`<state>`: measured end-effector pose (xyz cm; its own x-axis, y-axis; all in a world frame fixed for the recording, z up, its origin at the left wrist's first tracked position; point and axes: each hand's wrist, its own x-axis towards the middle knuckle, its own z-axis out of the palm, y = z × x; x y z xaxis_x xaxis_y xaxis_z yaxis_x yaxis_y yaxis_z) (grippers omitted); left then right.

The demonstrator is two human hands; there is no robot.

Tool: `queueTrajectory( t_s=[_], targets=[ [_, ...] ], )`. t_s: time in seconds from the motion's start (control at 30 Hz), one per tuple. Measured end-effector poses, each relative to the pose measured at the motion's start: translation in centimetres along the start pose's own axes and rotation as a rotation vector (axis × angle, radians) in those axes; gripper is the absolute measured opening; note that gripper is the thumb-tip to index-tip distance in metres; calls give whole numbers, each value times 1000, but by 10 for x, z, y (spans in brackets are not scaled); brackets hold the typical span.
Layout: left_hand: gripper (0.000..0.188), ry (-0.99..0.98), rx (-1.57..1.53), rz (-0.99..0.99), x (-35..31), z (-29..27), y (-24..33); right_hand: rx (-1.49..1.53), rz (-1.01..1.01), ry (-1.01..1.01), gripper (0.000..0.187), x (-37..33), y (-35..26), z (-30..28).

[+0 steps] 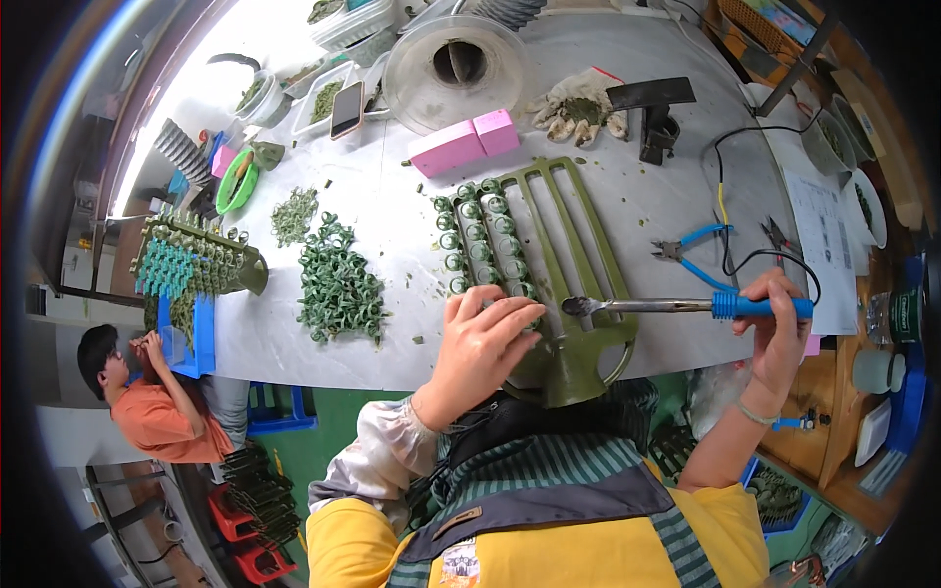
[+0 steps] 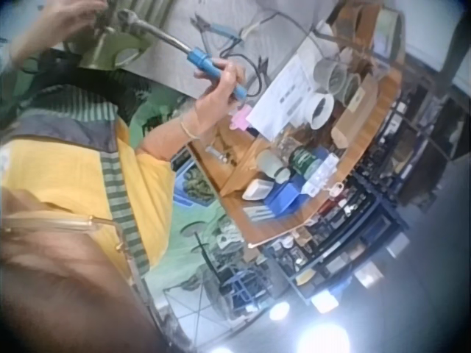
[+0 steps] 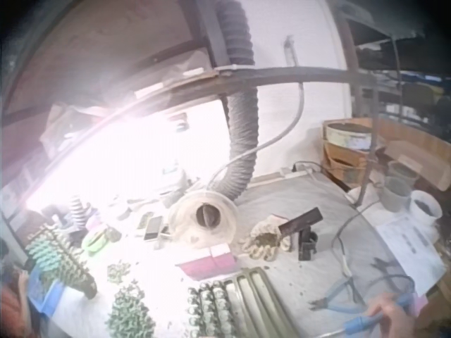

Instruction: The person picks up small green circular components by hand and uses a heated tool to melt and secure them into the circular slots of a large green plastic frame.

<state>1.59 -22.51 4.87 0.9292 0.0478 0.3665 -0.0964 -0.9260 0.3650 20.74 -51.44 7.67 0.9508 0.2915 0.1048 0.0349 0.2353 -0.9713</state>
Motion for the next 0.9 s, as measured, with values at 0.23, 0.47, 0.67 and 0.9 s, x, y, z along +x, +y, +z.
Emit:
queueTrajectory(
  t_s=[0.23, 0.47, 0.67, 0.9],
  targets=[
    [50, -337, -243, 132, -15, 2, 41, -11, -48, 195, 24, 4, 13, -5],
    [25, -139, -392, -27, -17, -39, -7, -52, -94, 202, 27, 13, 16, -1],
    [15, -13, 564, -528, -51, -76, -141, -50, -102, 150, 28, 16, 9, 12],
    [19, 50, 368, -495, -54, -54, -177, -68, -119, 141, 29, 20, 11, 20]
  ],
)
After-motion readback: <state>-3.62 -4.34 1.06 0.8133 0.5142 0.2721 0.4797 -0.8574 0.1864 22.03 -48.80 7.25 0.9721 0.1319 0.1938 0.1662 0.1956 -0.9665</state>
